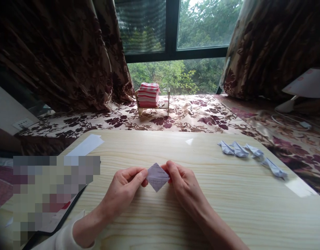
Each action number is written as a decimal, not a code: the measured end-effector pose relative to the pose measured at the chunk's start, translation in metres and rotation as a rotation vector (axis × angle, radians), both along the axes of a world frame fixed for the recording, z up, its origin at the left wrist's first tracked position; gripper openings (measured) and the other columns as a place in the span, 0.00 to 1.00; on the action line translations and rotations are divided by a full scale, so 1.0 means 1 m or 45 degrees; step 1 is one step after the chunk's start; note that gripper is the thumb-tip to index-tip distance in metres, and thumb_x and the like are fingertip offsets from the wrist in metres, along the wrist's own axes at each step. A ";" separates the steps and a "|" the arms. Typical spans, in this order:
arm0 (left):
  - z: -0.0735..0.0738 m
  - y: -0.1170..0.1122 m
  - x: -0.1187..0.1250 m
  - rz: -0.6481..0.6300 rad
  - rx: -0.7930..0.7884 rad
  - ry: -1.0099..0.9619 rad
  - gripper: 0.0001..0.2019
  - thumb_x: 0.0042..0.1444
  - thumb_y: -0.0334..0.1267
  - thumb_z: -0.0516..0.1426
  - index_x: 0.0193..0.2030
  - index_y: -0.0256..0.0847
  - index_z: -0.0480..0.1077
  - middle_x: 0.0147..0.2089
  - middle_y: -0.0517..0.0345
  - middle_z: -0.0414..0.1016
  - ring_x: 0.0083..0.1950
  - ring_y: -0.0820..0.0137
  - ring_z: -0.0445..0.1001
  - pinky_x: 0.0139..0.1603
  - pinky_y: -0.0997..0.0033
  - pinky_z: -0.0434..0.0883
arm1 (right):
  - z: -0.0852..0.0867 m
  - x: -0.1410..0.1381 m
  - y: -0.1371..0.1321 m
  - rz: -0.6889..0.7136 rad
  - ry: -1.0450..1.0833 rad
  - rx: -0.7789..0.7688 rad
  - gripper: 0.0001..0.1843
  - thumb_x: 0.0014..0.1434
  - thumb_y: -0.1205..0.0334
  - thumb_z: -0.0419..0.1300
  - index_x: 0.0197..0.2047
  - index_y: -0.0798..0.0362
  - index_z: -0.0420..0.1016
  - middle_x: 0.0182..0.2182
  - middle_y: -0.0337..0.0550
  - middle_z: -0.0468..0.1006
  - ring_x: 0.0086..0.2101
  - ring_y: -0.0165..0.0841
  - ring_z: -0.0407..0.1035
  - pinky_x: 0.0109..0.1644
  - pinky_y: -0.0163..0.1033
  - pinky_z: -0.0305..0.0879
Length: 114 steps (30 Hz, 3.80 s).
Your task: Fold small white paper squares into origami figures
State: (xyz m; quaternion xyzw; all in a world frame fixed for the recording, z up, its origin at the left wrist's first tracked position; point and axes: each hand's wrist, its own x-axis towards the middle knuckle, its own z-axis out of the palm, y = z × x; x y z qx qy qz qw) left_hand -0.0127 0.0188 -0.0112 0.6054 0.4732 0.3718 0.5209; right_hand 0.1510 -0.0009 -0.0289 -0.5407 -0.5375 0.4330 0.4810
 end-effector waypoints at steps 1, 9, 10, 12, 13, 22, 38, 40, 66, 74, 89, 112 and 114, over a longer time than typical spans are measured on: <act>0.001 0.000 0.000 0.018 0.006 0.004 0.15 0.54 0.41 0.55 0.21 0.35 0.70 0.22 0.59 0.68 0.27 0.74 0.65 0.28 0.76 0.62 | 0.002 0.002 0.000 0.029 -0.024 0.000 0.26 0.62 0.46 0.48 0.28 0.56 0.76 0.23 0.41 0.72 0.27 0.32 0.64 0.31 0.34 0.60; 0.001 -0.001 -0.001 -0.039 -0.027 -0.055 0.13 0.54 0.43 0.57 0.28 0.35 0.73 0.27 0.58 0.73 0.30 0.72 0.68 0.33 0.76 0.64 | 0.000 0.001 -0.001 0.108 -0.008 0.042 0.17 0.59 0.51 0.56 0.29 0.56 0.74 0.25 0.40 0.73 0.28 0.30 0.65 0.32 0.32 0.61; 0.001 -0.001 -0.001 -0.072 -0.038 -0.061 0.12 0.53 0.43 0.58 0.29 0.35 0.74 0.28 0.57 0.74 0.31 0.72 0.68 0.32 0.76 0.64 | -0.001 0.000 0.000 0.114 0.000 0.048 0.17 0.59 0.51 0.56 0.29 0.56 0.74 0.25 0.40 0.73 0.28 0.30 0.64 0.32 0.32 0.61; 0.000 -0.001 -0.001 -0.115 -0.043 -0.053 0.12 0.54 0.43 0.57 0.30 0.34 0.75 0.27 0.58 0.73 0.29 0.73 0.67 0.30 0.76 0.63 | -0.003 -0.001 -0.001 0.119 0.003 0.067 0.17 0.60 0.52 0.55 0.27 0.56 0.72 0.24 0.39 0.71 0.27 0.29 0.63 0.31 0.31 0.61; 0.000 -0.001 -0.001 -0.114 -0.027 -0.044 0.13 0.55 0.42 0.57 0.28 0.34 0.75 0.26 0.58 0.73 0.29 0.73 0.66 0.29 0.76 0.62 | -0.004 -0.002 -0.001 0.118 -0.003 0.074 0.18 0.60 0.52 0.54 0.25 0.55 0.71 0.23 0.38 0.69 0.27 0.28 0.62 0.31 0.31 0.60; 0.002 0.001 -0.003 -0.055 -0.101 -0.197 0.13 0.55 0.41 0.57 0.33 0.32 0.77 0.30 0.53 0.77 0.33 0.69 0.71 0.35 0.74 0.67 | 0.001 -0.002 -0.007 0.148 -0.148 0.061 0.20 0.63 0.50 0.49 0.28 0.54 0.73 0.25 0.40 0.73 0.29 0.32 0.68 0.33 0.33 0.65; 0.005 0.002 -0.004 -0.102 -0.267 -0.351 0.10 0.51 0.39 0.60 0.32 0.33 0.78 0.28 0.54 0.77 0.32 0.71 0.70 0.35 0.75 0.66 | 0.001 -0.005 -0.007 0.185 -0.135 0.073 0.16 0.61 0.52 0.53 0.29 0.54 0.72 0.25 0.39 0.72 0.29 0.30 0.64 0.33 0.32 0.61; 0.005 0.001 -0.004 -0.125 -0.243 -0.325 0.10 0.51 0.38 0.60 0.31 0.32 0.78 0.29 0.54 0.77 0.32 0.71 0.70 0.35 0.75 0.66 | 0.001 -0.006 -0.008 0.189 -0.114 0.071 0.17 0.61 0.51 0.53 0.29 0.55 0.72 0.25 0.40 0.71 0.28 0.30 0.64 0.32 0.33 0.62; 0.010 -0.006 -0.003 -0.244 -0.072 -0.086 0.13 0.54 0.37 0.54 0.24 0.34 0.74 0.25 0.57 0.69 0.29 0.72 0.64 0.30 0.74 0.60 | 0.001 -0.012 -0.009 0.103 0.037 0.070 0.15 0.60 0.51 0.55 0.29 0.54 0.68 0.23 0.36 0.68 0.24 0.27 0.61 0.25 0.30 0.59; 0.007 -0.004 -0.003 -0.216 -0.142 -0.140 0.11 0.55 0.39 0.55 0.33 0.35 0.76 0.27 0.58 0.71 0.31 0.72 0.65 0.32 0.75 0.62 | 0.001 -0.009 -0.007 -0.078 0.014 0.115 0.17 0.59 0.51 0.56 0.28 0.55 0.73 0.22 0.39 0.72 0.24 0.29 0.64 0.27 0.32 0.62; 0.000 0.005 -0.007 0.001 -0.357 -0.464 0.13 0.52 0.43 0.58 0.26 0.34 0.74 0.24 0.57 0.71 0.30 0.71 0.68 0.39 0.69 0.65 | -0.007 -0.004 -0.008 0.041 -0.597 0.703 0.14 0.58 0.70 0.56 0.48 0.49 0.66 0.34 0.41 0.74 0.31 0.30 0.69 0.36 0.36 0.69; 0.002 0.002 -0.008 -0.094 -0.271 -0.251 0.14 0.55 0.42 0.55 0.25 0.34 0.73 0.23 0.60 0.64 0.27 0.74 0.59 0.30 0.73 0.57 | 0.000 0.001 -0.008 0.090 -0.778 0.941 0.15 0.59 0.74 0.55 0.47 0.49 0.71 0.35 0.45 0.74 0.35 0.34 0.68 0.36 0.39 0.67; 0.002 0.002 -0.007 -0.090 -0.271 -0.261 0.14 0.55 0.41 0.55 0.25 0.34 0.73 0.23 0.60 0.66 0.27 0.74 0.60 0.31 0.72 0.58 | 0.000 0.001 -0.008 0.097 -0.783 0.947 0.15 0.59 0.74 0.55 0.46 0.50 0.72 0.34 0.45 0.74 0.34 0.34 0.68 0.36 0.38 0.67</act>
